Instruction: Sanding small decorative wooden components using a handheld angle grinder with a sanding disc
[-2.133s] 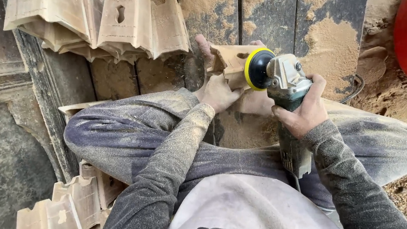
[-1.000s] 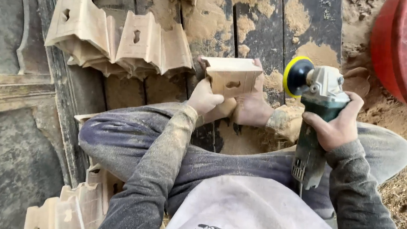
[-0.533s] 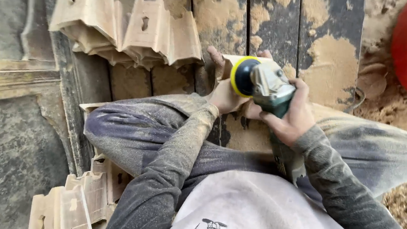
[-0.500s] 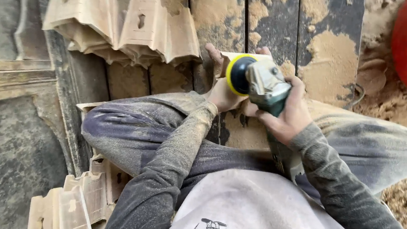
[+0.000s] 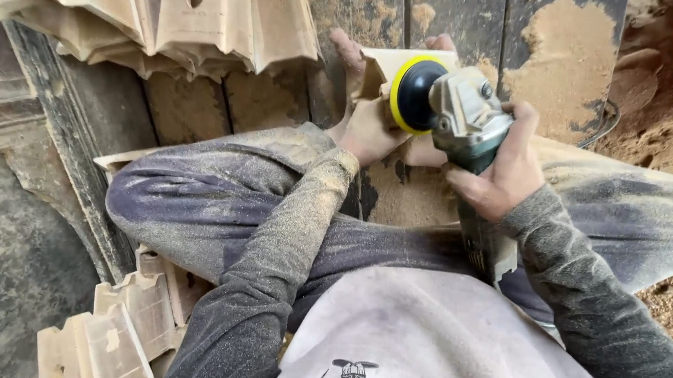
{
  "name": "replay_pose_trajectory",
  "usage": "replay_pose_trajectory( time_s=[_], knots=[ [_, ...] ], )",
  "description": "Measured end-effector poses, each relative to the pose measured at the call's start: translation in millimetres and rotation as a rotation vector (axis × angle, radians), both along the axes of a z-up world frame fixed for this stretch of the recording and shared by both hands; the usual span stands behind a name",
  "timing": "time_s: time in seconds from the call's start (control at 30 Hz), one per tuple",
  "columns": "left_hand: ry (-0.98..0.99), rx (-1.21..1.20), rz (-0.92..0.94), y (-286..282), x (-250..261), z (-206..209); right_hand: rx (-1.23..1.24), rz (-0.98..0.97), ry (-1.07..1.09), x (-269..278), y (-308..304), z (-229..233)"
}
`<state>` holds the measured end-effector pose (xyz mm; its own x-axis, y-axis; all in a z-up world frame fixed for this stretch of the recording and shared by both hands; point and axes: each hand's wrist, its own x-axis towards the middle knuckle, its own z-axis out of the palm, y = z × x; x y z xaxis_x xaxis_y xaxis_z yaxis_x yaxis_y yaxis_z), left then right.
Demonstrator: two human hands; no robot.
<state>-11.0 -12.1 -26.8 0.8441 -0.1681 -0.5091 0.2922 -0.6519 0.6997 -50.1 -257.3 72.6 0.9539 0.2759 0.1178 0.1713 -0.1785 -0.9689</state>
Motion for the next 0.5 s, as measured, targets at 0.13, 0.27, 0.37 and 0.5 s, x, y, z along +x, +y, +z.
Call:
replay_pose_trajectory(
  time_s=[0.13, 0.27, 0.37, 0.5],
  knots=[
    [-0.037, -0.083, 0.091, 4.7, -1.4, -9.4, -0.117, -0.136, 0.077, -4.2, 1.1, 3.9],
    [-0.104, -0.161, 0.091, 2.7, 17.1, 35.0, -0.300, -0.329, 0.185, -7.9, -1.9, 7.0],
    [-0.048, -0.301, 0.119, 11.3, 16.0, 65.3, -0.322, -0.358, 0.264, -6.8, -5.7, 9.6],
    [-0.060, -0.317, 0.144, 13.3, 7.9, 29.6, -0.541, -0.473, 0.407, 0.8, 3.3, 20.7]
  ],
)
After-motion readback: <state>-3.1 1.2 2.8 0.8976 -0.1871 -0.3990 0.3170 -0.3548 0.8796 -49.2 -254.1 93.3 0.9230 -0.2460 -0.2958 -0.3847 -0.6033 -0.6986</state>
